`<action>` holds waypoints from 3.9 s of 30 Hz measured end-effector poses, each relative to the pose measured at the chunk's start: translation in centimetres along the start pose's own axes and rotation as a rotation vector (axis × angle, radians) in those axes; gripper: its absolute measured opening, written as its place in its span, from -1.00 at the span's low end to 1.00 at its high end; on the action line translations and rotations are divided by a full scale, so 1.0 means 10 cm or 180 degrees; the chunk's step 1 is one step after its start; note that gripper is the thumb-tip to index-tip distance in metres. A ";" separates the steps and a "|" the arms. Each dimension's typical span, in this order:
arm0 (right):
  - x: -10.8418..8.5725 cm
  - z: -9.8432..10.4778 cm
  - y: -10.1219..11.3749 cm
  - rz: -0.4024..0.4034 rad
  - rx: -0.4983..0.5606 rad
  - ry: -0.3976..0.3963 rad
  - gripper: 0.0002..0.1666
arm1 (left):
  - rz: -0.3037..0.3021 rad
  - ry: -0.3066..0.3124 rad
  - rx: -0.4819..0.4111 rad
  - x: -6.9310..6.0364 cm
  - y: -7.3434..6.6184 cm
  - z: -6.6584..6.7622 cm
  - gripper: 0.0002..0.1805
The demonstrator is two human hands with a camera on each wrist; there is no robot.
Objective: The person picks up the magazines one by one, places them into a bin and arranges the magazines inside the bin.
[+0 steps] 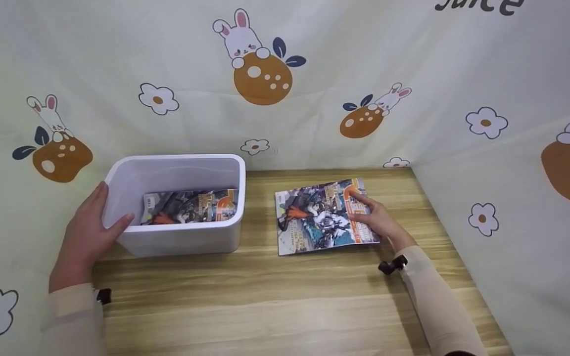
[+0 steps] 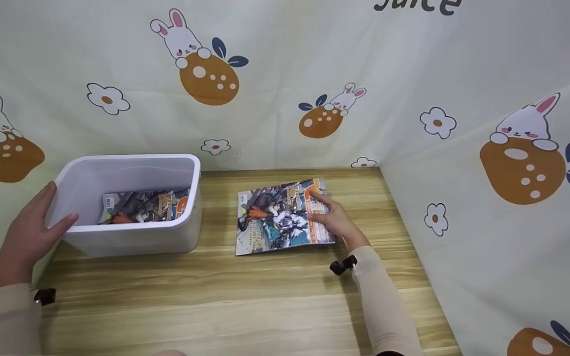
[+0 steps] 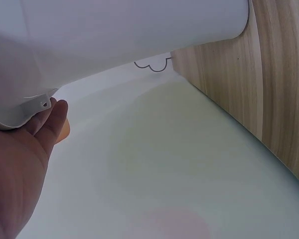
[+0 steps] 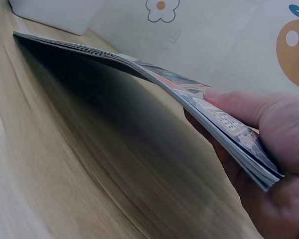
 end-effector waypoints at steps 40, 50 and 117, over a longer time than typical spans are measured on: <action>0.02 -0.10 0.68 -0.0167 0.1669 -0.0366 -0.05 | 0.0004 0.0093 0.0057 0.03 0.02 -0.01 0.24; 0.09 -0.21 0.92 -0.0172 0.1746 -0.0368 -0.05 | 0.0080 0.0148 0.0051 0.00 0.03 -0.01 0.31; 0.55 -1.94 2.11 0.0182 0.1795 0.0120 -0.02 | -0.0021 0.0063 0.0123 0.01 0.01 -0.03 0.31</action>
Point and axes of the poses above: each hand's wrist, its own x-axis towards the middle knuckle, its own z-axis out of the back of the hand, y = z × x, the point moved 5 cm from there along x, towards the middle knuckle, and after that the axes turned 2 degrees about z, right-handed, at the moved point
